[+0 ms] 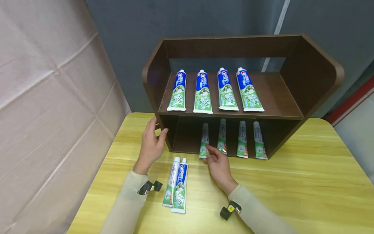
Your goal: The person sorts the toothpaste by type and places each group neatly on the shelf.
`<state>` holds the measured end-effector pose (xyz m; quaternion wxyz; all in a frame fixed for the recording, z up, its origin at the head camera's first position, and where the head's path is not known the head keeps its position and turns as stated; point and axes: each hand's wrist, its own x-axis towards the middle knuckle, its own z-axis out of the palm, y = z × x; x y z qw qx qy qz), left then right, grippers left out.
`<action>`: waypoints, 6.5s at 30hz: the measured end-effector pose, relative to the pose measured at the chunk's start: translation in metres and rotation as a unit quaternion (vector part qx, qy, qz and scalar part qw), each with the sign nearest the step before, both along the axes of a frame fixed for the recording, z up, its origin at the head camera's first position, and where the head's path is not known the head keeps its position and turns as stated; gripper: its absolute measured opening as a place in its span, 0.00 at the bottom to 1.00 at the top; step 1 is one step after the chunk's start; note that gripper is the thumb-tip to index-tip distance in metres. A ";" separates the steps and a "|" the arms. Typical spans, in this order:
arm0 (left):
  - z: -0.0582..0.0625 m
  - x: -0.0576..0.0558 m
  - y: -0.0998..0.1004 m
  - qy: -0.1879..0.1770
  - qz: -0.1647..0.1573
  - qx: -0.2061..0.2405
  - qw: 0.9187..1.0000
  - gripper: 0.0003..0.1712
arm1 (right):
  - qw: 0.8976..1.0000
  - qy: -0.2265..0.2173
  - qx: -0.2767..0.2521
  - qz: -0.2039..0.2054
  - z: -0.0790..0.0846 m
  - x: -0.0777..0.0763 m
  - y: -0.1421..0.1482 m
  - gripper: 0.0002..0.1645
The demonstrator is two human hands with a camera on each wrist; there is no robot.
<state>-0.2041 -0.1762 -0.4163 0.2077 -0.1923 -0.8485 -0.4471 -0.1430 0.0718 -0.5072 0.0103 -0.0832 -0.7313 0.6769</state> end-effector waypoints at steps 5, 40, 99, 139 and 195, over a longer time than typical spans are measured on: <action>0.000 0.000 0.000 0.000 0.000 0.001 1.000 0.31 | 1.000 0.002 -0.012 -0.005 -0.001 -0.003 0.000 0.27; -0.001 0.001 0.000 0.004 0.000 -0.002 1.000 0.30 | 0.999 0.013 -0.033 -0.024 -0.005 -0.016 -0.003 0.25; -0.001 0.000 0.001 0.000 0.001 0.002 1.000 0.31 | 0.999 0.030 0.016 0.031 0.011 0.015 -0.015 0.25; -0.003 0.000 0.003 0.000 0.004 -0.002 1.000 0.31 | 0.933 0.052 0.212 0.287 0.005 0.022 -0.032 0.64; -0.003 0.001 0.002 0.003 0.002 0.002 1.000 0.31 | 0.956 0.013 -0.013 0.294 0.029 0.049 -0.012 0.62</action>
